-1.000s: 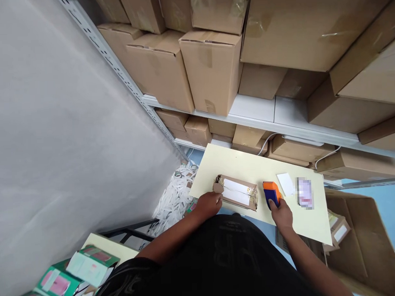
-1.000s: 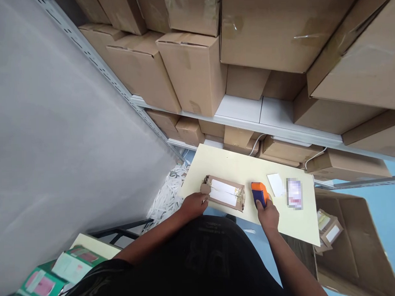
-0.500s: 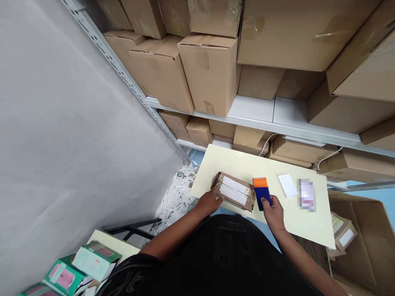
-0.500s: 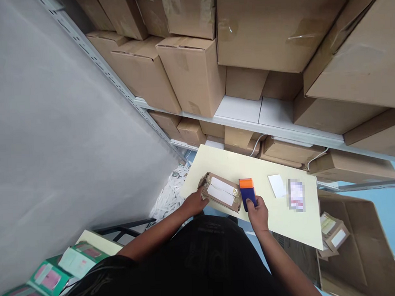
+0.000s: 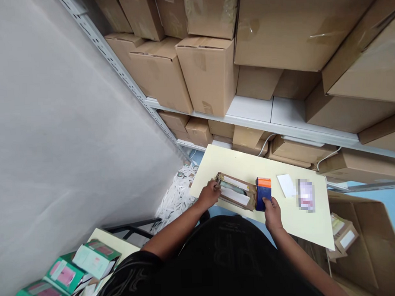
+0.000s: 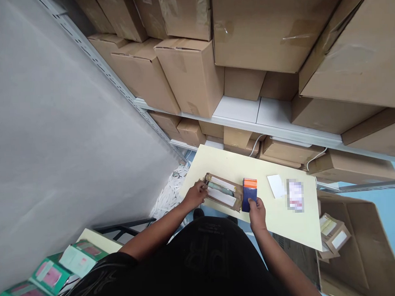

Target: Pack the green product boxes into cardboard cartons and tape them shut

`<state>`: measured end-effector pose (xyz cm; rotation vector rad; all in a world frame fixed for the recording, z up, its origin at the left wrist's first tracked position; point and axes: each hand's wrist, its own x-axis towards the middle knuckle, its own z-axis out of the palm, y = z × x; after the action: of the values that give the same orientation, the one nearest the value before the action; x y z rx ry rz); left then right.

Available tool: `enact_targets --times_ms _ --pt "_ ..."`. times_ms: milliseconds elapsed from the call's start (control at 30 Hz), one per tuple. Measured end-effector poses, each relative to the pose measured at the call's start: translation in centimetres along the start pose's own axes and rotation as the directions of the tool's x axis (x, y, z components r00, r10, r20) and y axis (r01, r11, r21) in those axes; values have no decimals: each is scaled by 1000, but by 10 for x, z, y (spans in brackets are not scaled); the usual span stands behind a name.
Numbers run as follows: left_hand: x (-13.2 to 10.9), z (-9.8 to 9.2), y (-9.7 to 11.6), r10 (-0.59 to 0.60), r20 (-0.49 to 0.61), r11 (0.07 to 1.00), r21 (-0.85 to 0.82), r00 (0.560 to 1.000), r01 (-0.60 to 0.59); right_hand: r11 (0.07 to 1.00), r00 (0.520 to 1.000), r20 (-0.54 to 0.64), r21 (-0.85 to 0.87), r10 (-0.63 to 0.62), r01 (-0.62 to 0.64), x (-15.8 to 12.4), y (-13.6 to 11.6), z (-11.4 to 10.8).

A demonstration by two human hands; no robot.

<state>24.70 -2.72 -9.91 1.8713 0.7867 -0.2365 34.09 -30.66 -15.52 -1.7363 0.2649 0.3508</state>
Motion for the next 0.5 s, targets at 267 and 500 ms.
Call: enact_targets --times_ms 267,500 --pt "-24 -3 -28 425 -250 895 260 870 -363 992 999 -10 122 48 -46 5 5 -2" --pt "-15 -4 -37 621 -137 777 238 772 -583 994 999 -13 96 47 -45 6 1 -4"
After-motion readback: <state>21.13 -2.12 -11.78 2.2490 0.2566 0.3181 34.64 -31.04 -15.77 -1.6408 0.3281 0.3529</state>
